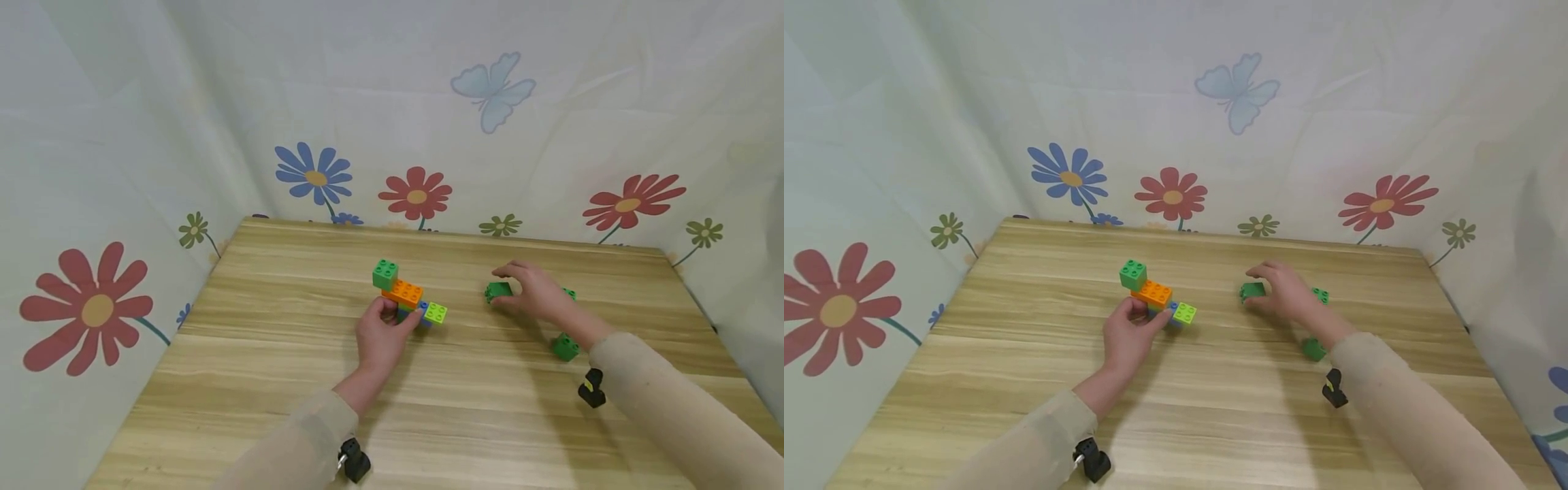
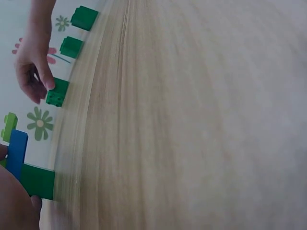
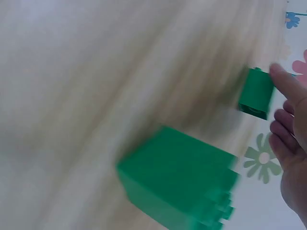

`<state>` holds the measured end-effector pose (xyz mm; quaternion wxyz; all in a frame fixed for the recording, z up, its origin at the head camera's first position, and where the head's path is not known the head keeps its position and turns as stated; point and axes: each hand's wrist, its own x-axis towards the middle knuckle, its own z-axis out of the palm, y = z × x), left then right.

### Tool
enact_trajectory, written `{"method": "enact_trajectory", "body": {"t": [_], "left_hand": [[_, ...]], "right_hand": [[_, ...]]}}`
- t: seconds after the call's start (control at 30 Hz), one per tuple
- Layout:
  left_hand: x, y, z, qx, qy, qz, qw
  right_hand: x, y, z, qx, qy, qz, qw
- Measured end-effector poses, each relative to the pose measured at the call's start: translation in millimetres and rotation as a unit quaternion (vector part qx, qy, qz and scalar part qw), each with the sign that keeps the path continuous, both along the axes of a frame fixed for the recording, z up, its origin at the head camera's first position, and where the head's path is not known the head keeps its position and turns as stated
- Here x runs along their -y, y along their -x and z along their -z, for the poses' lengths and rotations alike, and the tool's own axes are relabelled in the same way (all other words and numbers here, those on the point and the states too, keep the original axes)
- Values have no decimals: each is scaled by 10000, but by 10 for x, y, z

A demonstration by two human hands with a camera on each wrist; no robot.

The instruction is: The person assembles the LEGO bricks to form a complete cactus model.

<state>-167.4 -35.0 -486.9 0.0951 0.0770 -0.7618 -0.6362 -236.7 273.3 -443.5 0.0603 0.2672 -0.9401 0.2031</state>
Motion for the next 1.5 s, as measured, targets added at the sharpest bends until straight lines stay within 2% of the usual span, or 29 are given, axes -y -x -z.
{"method": "enact_trajectory", "body": {"t": [0.17,0.4,0.57,0.77,0.9,1.03,1.2,1.3,1.5], "left_hand": [[0,4,-12,61,-7,-6,10000],[0,-8,-38,97,-2,3,10000],[-2,-9,-28,145,0,9,9999],[1,-6,-18,85,1,-6,10000],[4,-15,-27,12,-2,-16,10000],[0,-19,-32,-30,-17,-12,10000],[1,-15,-22,-75,-39,-5,10000],[0,-14,-22,-70,-45,5,10000],[2,-19,-19,-73,-76,22,9999]], "right_hand": [[33,58,-152,402,-486,-358,9974],[97,131,-211,721,-850,-515,9924],[135,169,-199,775,-1033,-643,9895],[162,187,-182,615,-1111,-805,9886],[190,186,-175,624,-1023,-669,9905],[224,172,-148,741,-534,-393,9950],[266,140,-45,857,629,-104,9943],[309,96,39,915,1313,133,9870],[442,31,199,1296,2315,714,9615]]}}
